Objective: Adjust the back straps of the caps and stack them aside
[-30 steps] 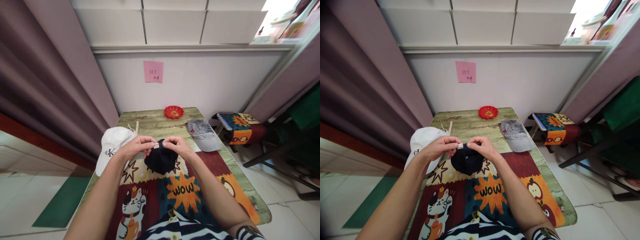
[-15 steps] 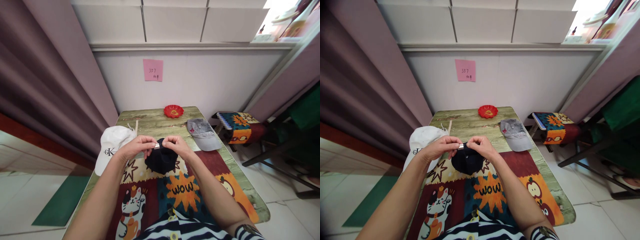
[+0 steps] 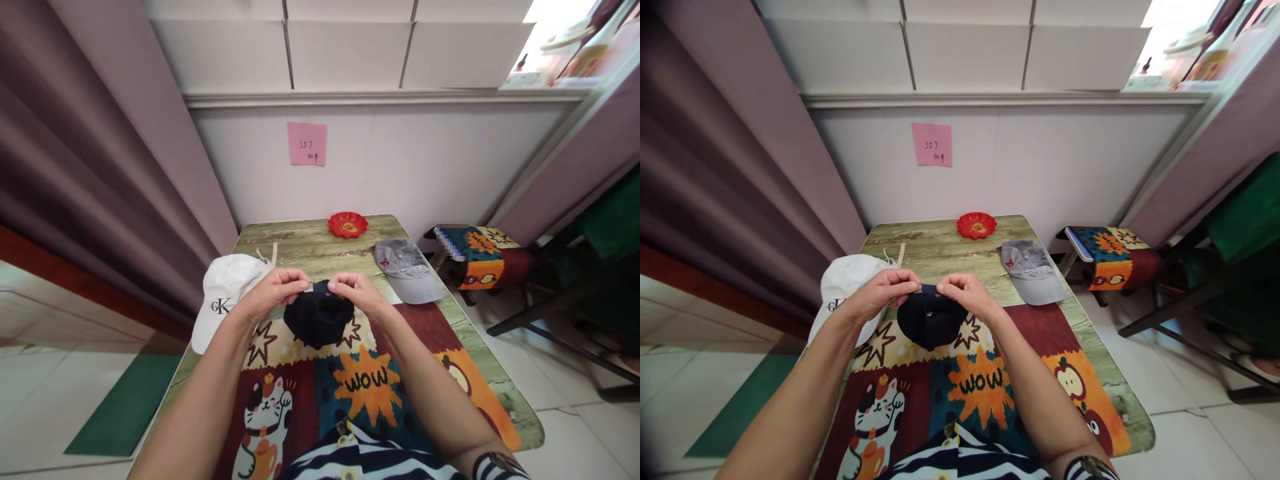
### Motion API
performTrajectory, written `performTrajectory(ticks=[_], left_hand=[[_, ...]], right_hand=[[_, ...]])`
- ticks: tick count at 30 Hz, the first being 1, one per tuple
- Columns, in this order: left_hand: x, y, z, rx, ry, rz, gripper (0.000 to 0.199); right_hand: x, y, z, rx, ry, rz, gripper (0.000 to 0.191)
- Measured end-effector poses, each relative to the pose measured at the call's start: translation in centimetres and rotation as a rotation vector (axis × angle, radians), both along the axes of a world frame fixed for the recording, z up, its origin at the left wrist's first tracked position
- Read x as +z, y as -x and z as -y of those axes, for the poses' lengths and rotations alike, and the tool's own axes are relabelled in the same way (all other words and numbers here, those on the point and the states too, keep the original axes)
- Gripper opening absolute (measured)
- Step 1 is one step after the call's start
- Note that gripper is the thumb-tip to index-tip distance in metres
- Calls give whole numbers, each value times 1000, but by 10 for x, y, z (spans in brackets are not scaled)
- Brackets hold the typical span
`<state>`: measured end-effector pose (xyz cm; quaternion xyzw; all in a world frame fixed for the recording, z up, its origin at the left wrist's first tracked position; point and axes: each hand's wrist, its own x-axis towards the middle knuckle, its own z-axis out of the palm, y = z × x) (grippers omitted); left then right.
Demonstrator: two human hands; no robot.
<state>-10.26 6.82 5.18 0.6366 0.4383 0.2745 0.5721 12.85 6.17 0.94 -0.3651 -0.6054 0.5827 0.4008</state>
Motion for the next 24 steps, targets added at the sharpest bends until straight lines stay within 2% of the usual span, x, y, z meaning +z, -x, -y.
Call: performTrajectory(ticks=[4, 11, 18, 24], left_hand=[[2, 7, -2, 28, -3, -7, 27], [3, 4, 3, -26, -129, -31, 27], [-10, -2, 7, 48, -1, 59, 33], [-17, -2, 4, 35, 57, 38, 31]], right_hand=[[0, -9, -5, 9, -26, -5, 36], [-3, -7, -8, 19, 8, -79, 38], [-8, -6, -6, 14, 13, -25, 43], [-8, -4, -3, -23, -53, 34, 40]])
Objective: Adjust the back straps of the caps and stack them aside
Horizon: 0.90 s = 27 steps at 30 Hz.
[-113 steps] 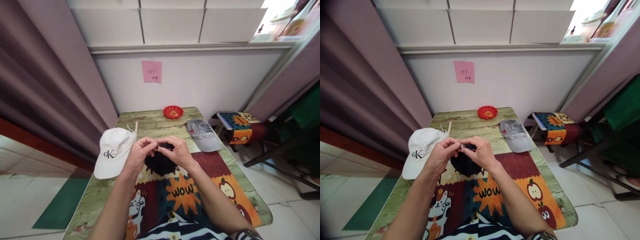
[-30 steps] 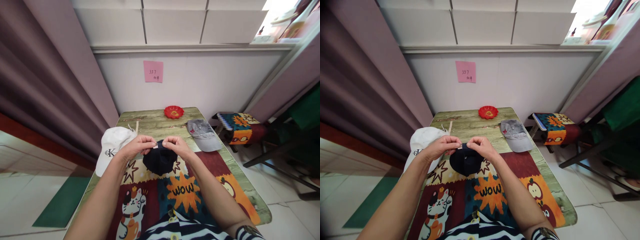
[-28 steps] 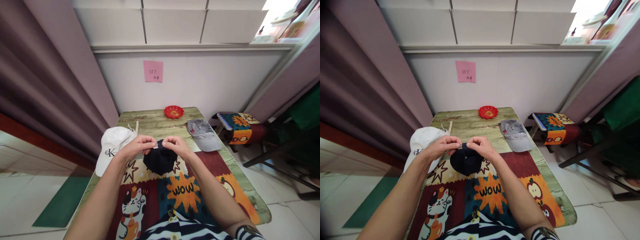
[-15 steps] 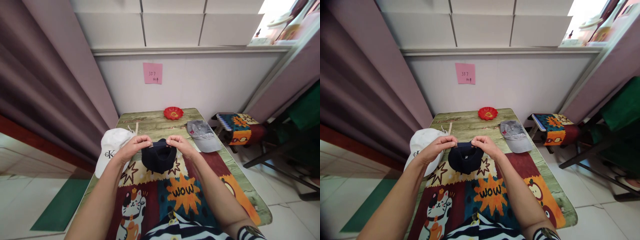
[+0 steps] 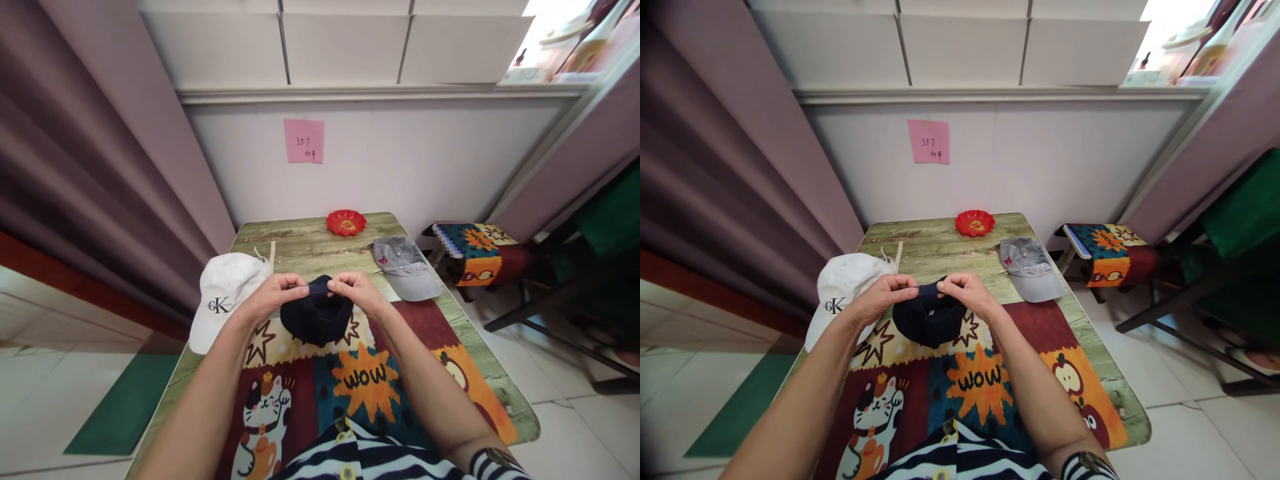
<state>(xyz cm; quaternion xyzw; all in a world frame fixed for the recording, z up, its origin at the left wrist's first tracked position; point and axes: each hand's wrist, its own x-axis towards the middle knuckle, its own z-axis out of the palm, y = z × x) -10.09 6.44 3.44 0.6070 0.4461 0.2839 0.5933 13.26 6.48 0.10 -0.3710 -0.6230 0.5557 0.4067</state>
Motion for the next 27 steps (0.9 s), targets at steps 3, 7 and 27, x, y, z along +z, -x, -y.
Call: performTrajectory(ticks=[3, 7, 27], left_hand=[[-4, 1, -1, 37, -20, -26, 31], [-5, -1, -2, 74, -56, -67, 32], [13, 3, 3, 177, 180, 549, 36]], right_hand=[[-3, -1, -1, -22, -32, 49, 40], [-9, -4, -3, -46, -57, 95, 40], [0, -33, -4, 114, 329, -470, 57]])
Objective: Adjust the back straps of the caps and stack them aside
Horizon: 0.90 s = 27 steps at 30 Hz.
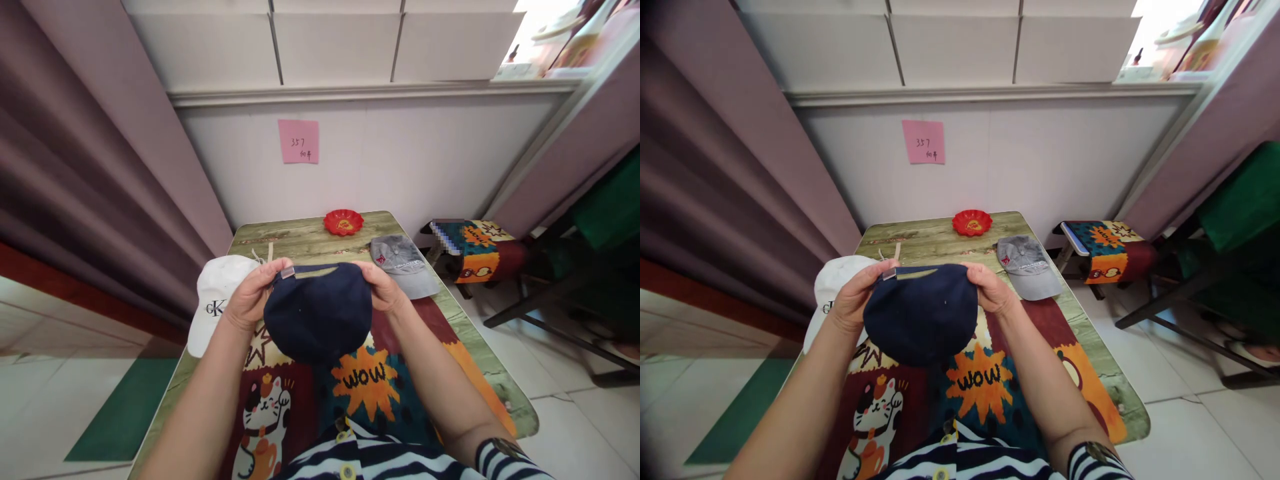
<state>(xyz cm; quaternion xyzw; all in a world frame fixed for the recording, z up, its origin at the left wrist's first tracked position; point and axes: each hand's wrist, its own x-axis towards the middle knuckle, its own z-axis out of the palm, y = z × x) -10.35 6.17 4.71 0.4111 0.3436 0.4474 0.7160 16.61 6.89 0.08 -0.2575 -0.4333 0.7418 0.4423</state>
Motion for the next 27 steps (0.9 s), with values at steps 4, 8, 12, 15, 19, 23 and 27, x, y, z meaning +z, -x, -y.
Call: performTrajectory(ticks=[4, 8, 12, 15, 19, 23, 27], left_hand=[[-33, -14, 13, 168, 53, 121, 76], [-66, -22, 24, 157, 139, 222, 73], [-76, -23, 22, 191, 337, 291, 25], [-73, -23, 13, 291, 369, 333, 15], [-70, -29, 8, 320, 317, 311, 20], [-68, -37, 16, 229, 291, 227, 55], [-68, -46, 24, 260, 217, 19, 51]], right_hand=[[-2, 22, -10, -151, 184, -127, 42], [-22, 30, -23, -223, 278, -199, 29], [-37, 29, -14, -204, 297, -235, 40], [-39, 30, 3, -152, 276, -214, 52], [-38, 38, 14, -255, 238, -134, 45], [-44, 42, 6, -490, 163, -38, 42], [-53, 40, -3, -604, 95, 72, 40]])
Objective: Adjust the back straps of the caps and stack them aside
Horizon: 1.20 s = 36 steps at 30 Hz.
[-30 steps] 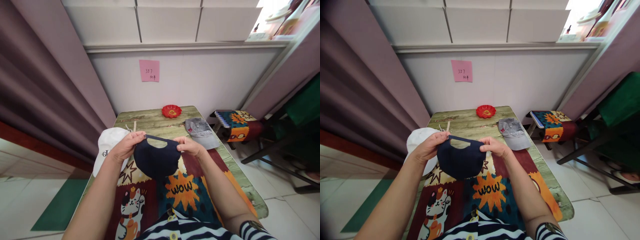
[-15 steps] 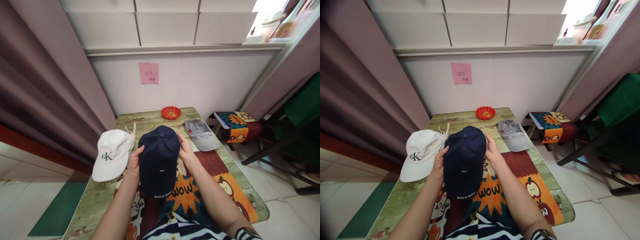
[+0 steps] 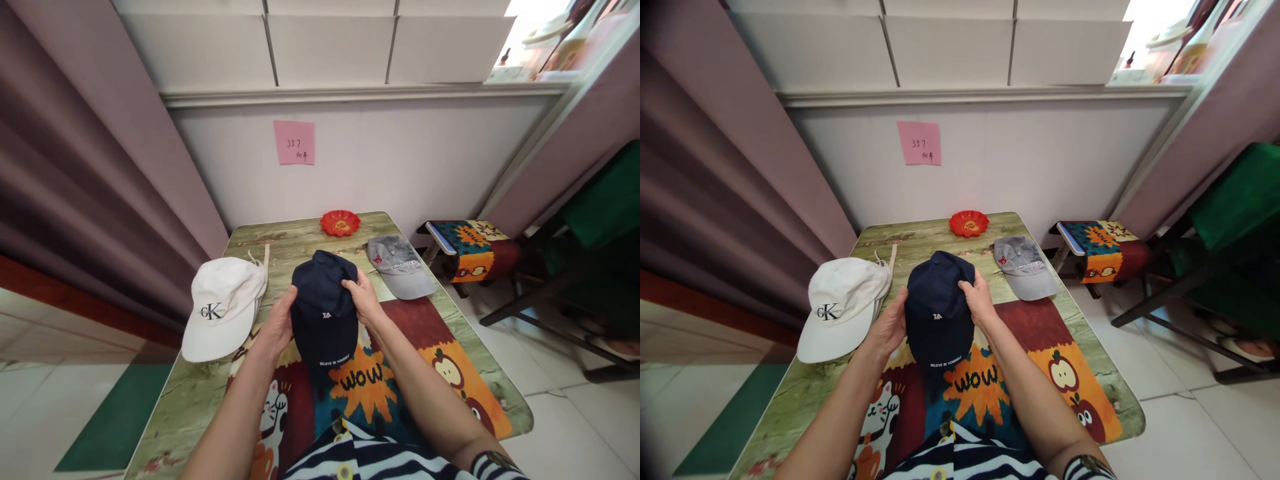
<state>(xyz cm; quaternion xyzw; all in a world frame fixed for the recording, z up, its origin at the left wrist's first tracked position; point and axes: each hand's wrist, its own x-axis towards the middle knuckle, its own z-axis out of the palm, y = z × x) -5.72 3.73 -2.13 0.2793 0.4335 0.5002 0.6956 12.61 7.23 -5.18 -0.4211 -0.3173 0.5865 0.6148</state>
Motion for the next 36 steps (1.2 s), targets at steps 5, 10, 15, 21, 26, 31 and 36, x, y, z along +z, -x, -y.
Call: performTrajectory(ticks=[5, 10, 15, 21, 26, 31, 36], left_hand=[[-10, -10, -3, 205, -25, -165, 46], [-21, -11, -8, 384, -27, -110, 38], [-39, -15, -7, 472, 50, -105, 39], [-61, -29, -3, 329, -44, -136, 46], [-85, -26, 15, 57, -247, -607, 59], [-103, -24, 30, -16, -502, -932, 34], [-106, -24, 28, -26, -575, -993, 28]], right_hand=[[4, -3, 3, 46, 28, -116, 33], [1, -14, 31, 293, 93, -148, 39], [-15, -2, 78, 265, 228, -474, 41], [-8, 2, 88, 104, 263, -571, 45], [31, -64, 35, -92, 72, -572, 34], [43, -143, -7, -288, -115, -510, 25], [-18, -179, -10, -633, 239, -390, 13]])
